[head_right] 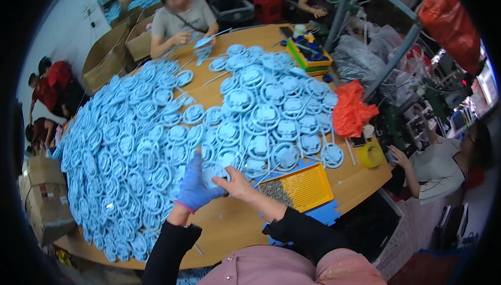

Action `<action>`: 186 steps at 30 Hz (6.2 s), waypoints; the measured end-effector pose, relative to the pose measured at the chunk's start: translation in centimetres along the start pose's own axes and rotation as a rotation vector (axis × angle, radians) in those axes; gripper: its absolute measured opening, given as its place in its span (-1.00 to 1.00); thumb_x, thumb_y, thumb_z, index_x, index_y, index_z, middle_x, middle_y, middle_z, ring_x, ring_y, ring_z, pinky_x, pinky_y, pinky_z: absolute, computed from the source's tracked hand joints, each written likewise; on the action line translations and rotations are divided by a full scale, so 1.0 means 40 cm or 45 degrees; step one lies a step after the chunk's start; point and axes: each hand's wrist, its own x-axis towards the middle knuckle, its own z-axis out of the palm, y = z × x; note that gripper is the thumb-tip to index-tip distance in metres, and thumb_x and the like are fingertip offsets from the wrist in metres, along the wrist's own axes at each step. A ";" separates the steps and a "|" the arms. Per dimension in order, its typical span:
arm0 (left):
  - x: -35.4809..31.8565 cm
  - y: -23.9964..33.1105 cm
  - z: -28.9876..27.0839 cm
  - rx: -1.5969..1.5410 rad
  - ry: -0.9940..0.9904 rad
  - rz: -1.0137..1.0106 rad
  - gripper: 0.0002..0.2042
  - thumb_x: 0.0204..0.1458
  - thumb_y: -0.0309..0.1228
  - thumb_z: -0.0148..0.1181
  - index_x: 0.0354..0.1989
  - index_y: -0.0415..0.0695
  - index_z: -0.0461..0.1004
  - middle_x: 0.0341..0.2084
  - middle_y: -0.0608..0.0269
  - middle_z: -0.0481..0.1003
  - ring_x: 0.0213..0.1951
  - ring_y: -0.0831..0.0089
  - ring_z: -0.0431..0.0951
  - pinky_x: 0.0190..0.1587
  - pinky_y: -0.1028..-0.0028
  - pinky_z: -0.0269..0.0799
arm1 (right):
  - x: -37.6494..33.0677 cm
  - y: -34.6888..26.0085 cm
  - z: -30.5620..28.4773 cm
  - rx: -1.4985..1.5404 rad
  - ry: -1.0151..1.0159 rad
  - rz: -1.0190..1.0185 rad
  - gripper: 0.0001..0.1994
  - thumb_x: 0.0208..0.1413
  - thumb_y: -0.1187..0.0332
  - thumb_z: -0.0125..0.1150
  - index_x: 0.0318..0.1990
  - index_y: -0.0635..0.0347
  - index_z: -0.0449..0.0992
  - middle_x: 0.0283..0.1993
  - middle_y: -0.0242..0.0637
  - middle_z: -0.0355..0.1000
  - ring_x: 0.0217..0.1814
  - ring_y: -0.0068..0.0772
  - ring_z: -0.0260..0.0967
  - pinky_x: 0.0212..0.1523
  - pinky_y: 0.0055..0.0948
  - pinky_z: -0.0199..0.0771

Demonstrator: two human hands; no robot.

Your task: Assembling small blue plastic components at a factory production line.

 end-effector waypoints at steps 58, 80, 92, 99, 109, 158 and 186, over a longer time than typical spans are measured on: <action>-0.163 -0.249 -0.076 -1.340 0.751 -0.481 -0.52 0.05 -0.52 0.16 0.16 -0.16 0.19 -0.04 0.11 0.41 -0.08 0.37 0.48 -0.13 0.42 0.48 | 0.058 0.010 0.201 0.736 -0.129 0.374 -0.83 0.12 0.32 0.24 -0.29 0.26 0.51 -0.40 -0.35 0.47 -0.43 -0.51 0.42 -0.39 -0.52 0.45; -0.128 -0.155 -0.040 -0.637 0.458 -0.401 -0.09 -0.27 -0.34 0.52 0.24 -0.26 0.02 -0.05 0.06 0.40 -0.09 0.34 0.49 -0.12 0.40 0.50 | 0.072 -0.018 0.121 0.433 -0.282 0.049 -0.54 0.04 0.26 0.36 0.00 0.32 0.35 -0.18 -0.36 0.40 -0.19 -0.56 0.37 -0.21 -0.52 0.42; -0.079 -0.429 -0.235 -0.120 1.014 -0.643 -0.20 -0.26 -0.26 0.51 0.16 -0.33 0.21 -0.23 0.07 0.43 -0.31 0.33 0.43 -0.18 0.36 0.40 | 0.119 0.013 -0.011 1.096 0.345 0.193 -0.69 0.11 0.31 0.25 -0.03 0.17 0.37 -0.23 -0.32 0.44 -0.24 -0.43 0.47 -0.23 -0.38 0.53; -0.026 -0.444 -0.174 -0.471 0.778 -0.626 -0.47 -0.09 -0.33 0.36 0.02 -0.35 0.35 -0.27 0.17 0.47 -0.26 0.47 0.47 -0.16 0.49 0.41 | 0.148 0.037 0.063 -0.048 0.177 -0.139 -0.71 0.04 0.37 0.29 -0.09 0.26 0.48 -0.20 -0.27 0.46 -0.23 -0.42 0.42 -0.19 -0.45 0.44; -0.166 -0.475 -0.098 -0.432 0.656 -0.648 -0.64 0.03 -0.50 0.22 0.02 -0.26 0.36 -0.28 0.24 0.46 -0.33 0.58 0.43 -0.23 0.56 0.40 | 0.144 0.071 -0.722 -1.346 1.416 -0.336 -0.67 0.01 0.36 0.18 -0.04 0.24 0.46 0.01 -0.03 0.38 0.12 -0.01 0.27 0.17 -0.14 0.20; -0.287 -0.448 -0.162 -0.473 0.867 -0.960 -0.69 0.07 -0.51 0.16 -0.01 -0.29 0.35 -0.44 0.28 0.47 -0.53 0.60 0.43 -0.49 0.59 0.39 | 0.193 0.377 -0.943 -1.086 1.037 -0.106 -0.44 0.01 0.23 0.25 0.15 0.31 0.32 0.16 0.00 0.24 0.20 0.03 0.18 0.20 -0.21 0.17; -0.317 -0.469 -0.185 -0.488 0.922 -1.078 -0.69 0.07 -0.53 0.14 0.01 -0.27 0.35 -0.35 0.25 0.48 -0.46 0.59 0.45 -0.42 0.58 0.44 | 0.172 0.280 -0.876 -1.231 1.041 0.058 -0.42 0.13 0.16 0.17 0.21 0.35 0.23 0.24 0.07 0.19 0.27 0.03 0.19 0.19 -0.23 0.23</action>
